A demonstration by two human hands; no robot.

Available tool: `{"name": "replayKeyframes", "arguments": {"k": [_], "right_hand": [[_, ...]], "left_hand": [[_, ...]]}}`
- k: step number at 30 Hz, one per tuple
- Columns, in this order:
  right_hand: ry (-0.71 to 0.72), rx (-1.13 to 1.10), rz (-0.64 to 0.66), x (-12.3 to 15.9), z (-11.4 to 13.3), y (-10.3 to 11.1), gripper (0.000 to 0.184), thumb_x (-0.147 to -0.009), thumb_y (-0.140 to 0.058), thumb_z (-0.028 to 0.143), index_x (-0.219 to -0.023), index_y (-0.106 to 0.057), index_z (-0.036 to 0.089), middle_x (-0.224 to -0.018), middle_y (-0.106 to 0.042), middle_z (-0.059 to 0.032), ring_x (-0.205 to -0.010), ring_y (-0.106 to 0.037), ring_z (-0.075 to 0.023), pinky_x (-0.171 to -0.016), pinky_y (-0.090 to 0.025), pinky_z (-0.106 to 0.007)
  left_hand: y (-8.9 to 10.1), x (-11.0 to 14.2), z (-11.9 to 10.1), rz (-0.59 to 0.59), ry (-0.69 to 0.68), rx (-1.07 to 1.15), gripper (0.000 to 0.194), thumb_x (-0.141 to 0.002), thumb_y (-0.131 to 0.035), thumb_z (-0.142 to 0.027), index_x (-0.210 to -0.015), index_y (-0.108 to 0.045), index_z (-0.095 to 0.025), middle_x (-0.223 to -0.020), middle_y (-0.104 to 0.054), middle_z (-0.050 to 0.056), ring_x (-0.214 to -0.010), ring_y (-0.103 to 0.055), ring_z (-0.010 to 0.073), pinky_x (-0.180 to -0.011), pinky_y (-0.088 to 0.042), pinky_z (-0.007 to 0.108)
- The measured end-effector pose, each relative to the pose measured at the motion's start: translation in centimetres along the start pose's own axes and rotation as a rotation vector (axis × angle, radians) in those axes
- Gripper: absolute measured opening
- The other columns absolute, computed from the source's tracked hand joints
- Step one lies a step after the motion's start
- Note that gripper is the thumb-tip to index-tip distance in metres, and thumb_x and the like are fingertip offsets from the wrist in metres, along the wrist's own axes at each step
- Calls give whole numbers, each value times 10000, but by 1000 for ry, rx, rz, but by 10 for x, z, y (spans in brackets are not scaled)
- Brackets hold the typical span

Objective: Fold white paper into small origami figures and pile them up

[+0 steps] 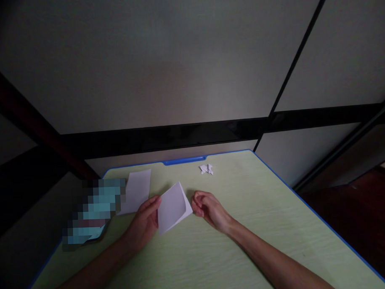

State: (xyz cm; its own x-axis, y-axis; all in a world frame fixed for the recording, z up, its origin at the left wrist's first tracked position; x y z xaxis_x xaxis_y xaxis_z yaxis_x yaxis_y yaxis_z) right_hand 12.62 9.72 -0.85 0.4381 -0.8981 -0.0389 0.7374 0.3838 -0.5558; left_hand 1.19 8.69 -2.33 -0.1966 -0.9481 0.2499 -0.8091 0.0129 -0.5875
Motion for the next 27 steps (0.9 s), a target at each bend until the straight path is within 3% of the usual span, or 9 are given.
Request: {"name": "replayKeyframes", "arguments": {"k": [4, 8, 12, 14, 17, 19, 22, 27], "right_hand": [[6, 17, 71, 0, -3, -7, 95, -605, -404, 131, -511, -406, 144, -452, -390, 31, -417, -297, -62, -426, -180, -207], [39, 68, 98, 2, 0, -14, 56, -601, -479, 116, -649, -482, 144, -537, -466, 31, -465, -365, -61, -448, -239, -188], [62, 234, 127, 6, 3, -26, 254, -571, -628, 157, -804, -526, 156, -719, -546, -3, -612, -480, -95, -524, -337, -197], [43, 284, 144, 7, 0, -30, 145, -619, -618, 240, -688, -545, 134, -630, -541, -4, -551, -494, -99, -497, -352, -207], [-17, 254, 121, 8, -9, -24, 212, -689, -556, 316, -613, -539, 119, -495, -498, 18, -405, -439, -72, -393, -299, -187], [-19, 210, 42, 7, -10, -14, 219, -678, -573, 319, -616, -549, 110, -468, -479, 31, -383, -391, -51, -376, -258, -171], [-38, 165, -64, 6, -10, -2, 224, -629, -621, 313, -594, -557, 101, -500, -498, 23, -428, -388, -45, -411, -256, -168], [-70, 187, -94, 6, -14, 4, 218, -632, -619, 302, -572, -542, 107, -520, -489, 21, -468, -406, -60, -453, -272, -183]], "left_hand": [[-11, 7, 18, 19, 226, 156, 118, -713, -475, -102, -603, -513, -123, -428, -475, -37, -353, -452, 45, -355, -382, 126], [-29, 20, 39, 158, 442, 218, 157, -747, -432, -123, -614, -514, -107, -437, -471, -14, -330, -453, 38, -280, -325, 81], [-33, 24, 50, 260, 446, 210, 76, -717, -484, -123, -701, -554, -99, -502, -519, 3, -405, -514, 55, -344, -380, 98], [-38, 26, 54, 347, 443, 175, 101, -674, -552, -195, -680, -570, -96, -532, -540, 10, -462, -556, 81, -380, -393, 118], [-46, 26, 55, 456, 413, 40, 260, -609, -598, -339, -722, -595, -104, -629, -596, 49, -602, -608, 172, -481, -436, 194], [-42, 17, 43, 386, 270, -56, 304, -600, -589, -370, -781, -601, -127, -701, -624, 66, -662, -603, 202, -554, -445, 259], [-24, 2, 15, 136, 25, -129, 258, -627, -545, -366, -737, -601, -139, -714, -636, 63, -687, -575, 196, -579, -426, 274], [-7, -4, -4, 10, -110, -163, 241, -622, -544, -377, -619, -540, -136, -621, -608, 28, -608, -547, 155, -529, -389, 235]]}}
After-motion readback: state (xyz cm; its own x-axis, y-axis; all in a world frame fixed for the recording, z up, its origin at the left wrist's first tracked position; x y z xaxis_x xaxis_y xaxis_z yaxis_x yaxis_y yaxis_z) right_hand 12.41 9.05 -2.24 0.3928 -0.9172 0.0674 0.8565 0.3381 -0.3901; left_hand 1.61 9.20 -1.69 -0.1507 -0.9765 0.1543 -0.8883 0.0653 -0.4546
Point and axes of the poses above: each hand's wrist, its own x-axis away from the middle knuckle, its own y-axis out of the back of the hand, z = x × y, the point moved 9 cm from there along -x, towards the middle knuckle
